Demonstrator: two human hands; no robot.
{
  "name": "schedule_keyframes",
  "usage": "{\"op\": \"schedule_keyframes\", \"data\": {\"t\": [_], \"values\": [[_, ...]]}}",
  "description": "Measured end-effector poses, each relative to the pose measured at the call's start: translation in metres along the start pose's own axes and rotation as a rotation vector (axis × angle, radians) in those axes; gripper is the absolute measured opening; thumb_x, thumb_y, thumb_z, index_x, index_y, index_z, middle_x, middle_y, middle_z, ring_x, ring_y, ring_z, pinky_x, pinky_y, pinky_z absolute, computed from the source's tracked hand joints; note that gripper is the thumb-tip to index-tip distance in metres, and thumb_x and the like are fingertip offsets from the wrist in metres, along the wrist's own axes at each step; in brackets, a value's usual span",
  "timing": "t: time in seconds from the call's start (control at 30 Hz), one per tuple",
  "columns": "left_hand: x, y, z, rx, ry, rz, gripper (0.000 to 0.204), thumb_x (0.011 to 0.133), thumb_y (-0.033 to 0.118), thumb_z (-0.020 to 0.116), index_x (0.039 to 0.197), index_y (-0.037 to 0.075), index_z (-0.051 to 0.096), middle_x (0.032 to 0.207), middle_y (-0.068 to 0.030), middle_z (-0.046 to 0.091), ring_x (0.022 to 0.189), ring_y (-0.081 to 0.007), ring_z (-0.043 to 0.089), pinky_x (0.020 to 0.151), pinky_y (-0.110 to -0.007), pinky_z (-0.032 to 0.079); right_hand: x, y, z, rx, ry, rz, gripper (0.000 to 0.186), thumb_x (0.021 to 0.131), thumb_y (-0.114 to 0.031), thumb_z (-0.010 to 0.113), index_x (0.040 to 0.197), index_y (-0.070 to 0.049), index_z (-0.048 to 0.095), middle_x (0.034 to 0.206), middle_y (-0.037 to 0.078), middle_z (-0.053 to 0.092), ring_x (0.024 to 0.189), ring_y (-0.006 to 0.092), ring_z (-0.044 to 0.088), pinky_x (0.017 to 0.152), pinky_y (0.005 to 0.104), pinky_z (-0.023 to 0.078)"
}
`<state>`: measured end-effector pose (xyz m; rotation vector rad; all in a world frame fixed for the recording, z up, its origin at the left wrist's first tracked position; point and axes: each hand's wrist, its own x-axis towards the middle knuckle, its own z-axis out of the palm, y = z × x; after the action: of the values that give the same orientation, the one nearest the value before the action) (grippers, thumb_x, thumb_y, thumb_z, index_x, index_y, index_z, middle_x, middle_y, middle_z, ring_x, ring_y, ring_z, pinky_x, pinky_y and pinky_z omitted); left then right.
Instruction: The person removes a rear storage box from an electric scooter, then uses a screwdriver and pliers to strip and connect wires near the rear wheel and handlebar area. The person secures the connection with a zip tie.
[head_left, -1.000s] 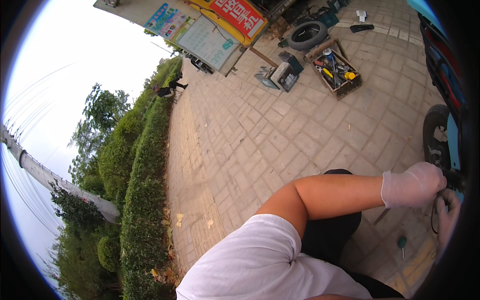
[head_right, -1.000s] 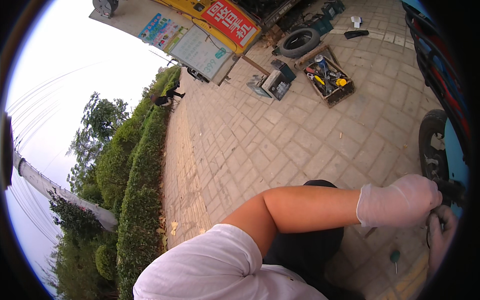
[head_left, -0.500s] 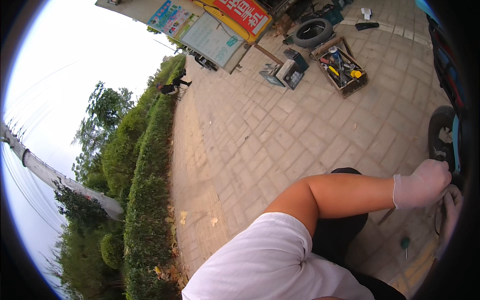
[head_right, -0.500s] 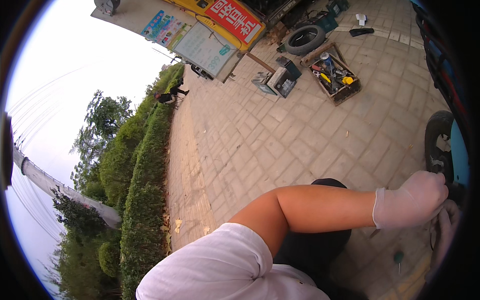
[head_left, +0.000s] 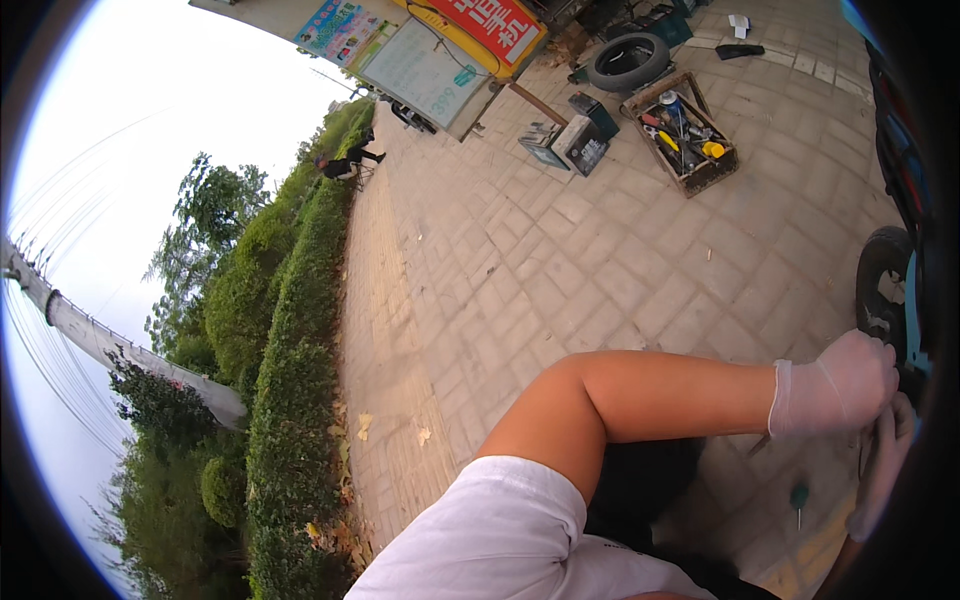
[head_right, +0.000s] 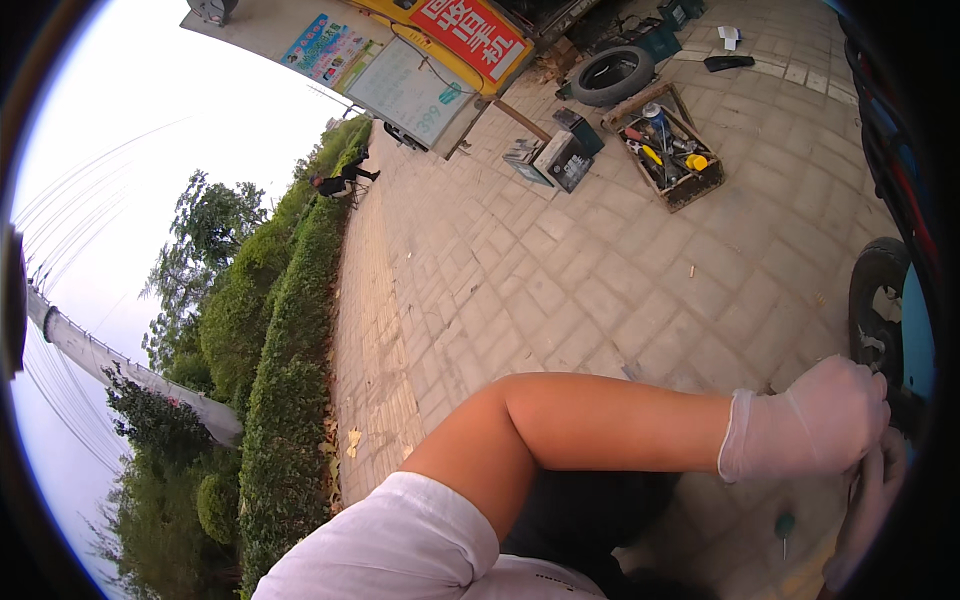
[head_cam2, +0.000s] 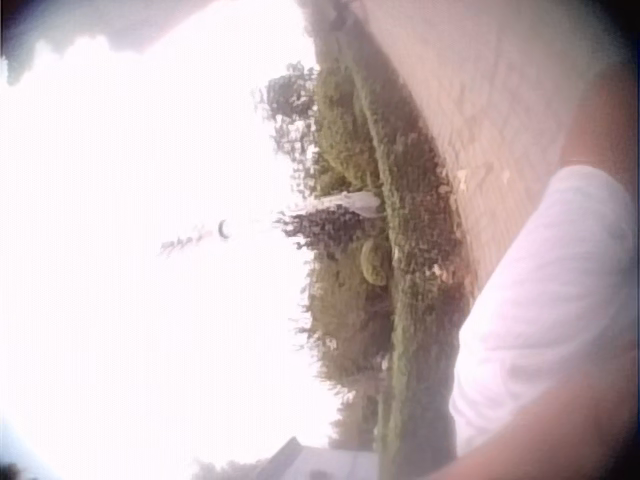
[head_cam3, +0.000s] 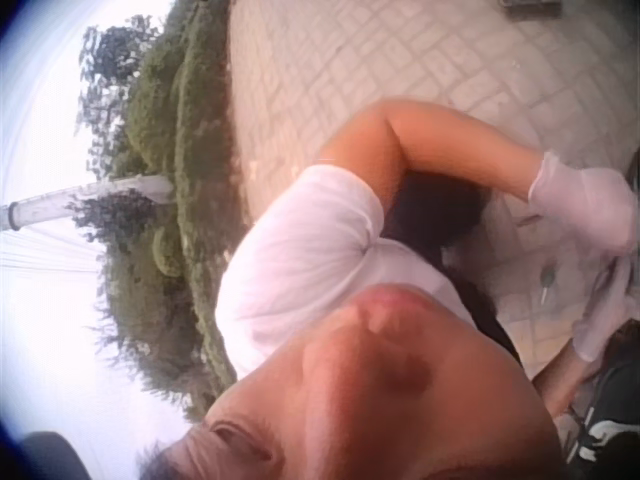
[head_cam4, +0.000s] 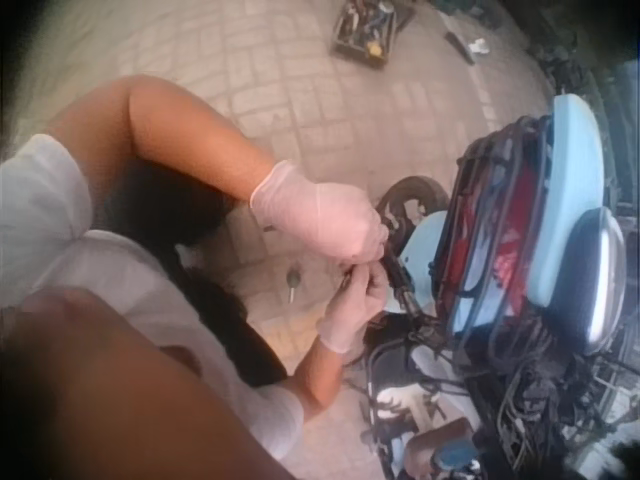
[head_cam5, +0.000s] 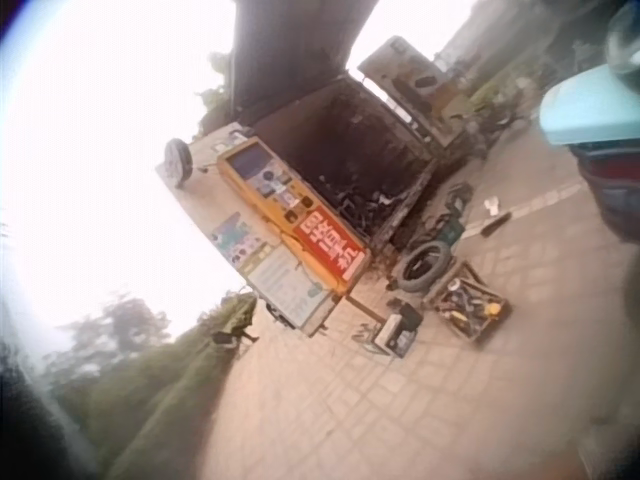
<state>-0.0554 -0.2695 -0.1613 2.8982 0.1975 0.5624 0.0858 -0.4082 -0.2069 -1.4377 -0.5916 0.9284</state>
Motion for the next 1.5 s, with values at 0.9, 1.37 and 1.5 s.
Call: {"op": "schedule_keyframes", "data": {"t": [0.9,1.37,1.5], "values": [[0.01,0.028,-0.037,-0.074,-0.133,0.061,0.018,0.075,0.028,0.074,0.087,0.014,0.077,0.084,-0.008,0.071,0.086,-0.0229,0.07,0.069,-0.036,0.054,-0.026,-0.004,0.001,-0.039,0.305,-0.335,0.011,0.102,-0.018,0.055,0.098,-0.009,0.06,0.083,-0.007,0.045,0.069,0.0018,0.038,0.063,0.0193,0.031],[0.007,0.016,-0.028,-0.264,0.073,-0.084,0.021,0.071,0.022,0.07,0.07,0.001,0.067,0.071,-0.0164,0.065,0.068,-0.033,0.067,0.062,-0.041,0.054,-0.025,-0.016,-0.002,-0.46,0.101,-0.334,0.01,0.101,-0.015,0.057,0.095,-0.007,0.06,0.079,-0.005,0.048,0.069,0.0032,0.04,0.064,0.0188,0.031],[0.0,0.011,-0.035,-0.271,0.074,-0.019,0.022,0.074,0.021,0.067,0.069,-0.001,0.066,0.067,-0.0182,0.064,0.065,-0.0352,0.065,0.061,-0.042,0.053,-0.026,-0.014,-0.003,-0.477,0.082,-0.406,0.011,0.101,-0.015,0.056,0.094,-0.007,0.058,0.078,-0.006,0.048,0.067,0.003,0.039,0.062,0.0194,0.03]]}}
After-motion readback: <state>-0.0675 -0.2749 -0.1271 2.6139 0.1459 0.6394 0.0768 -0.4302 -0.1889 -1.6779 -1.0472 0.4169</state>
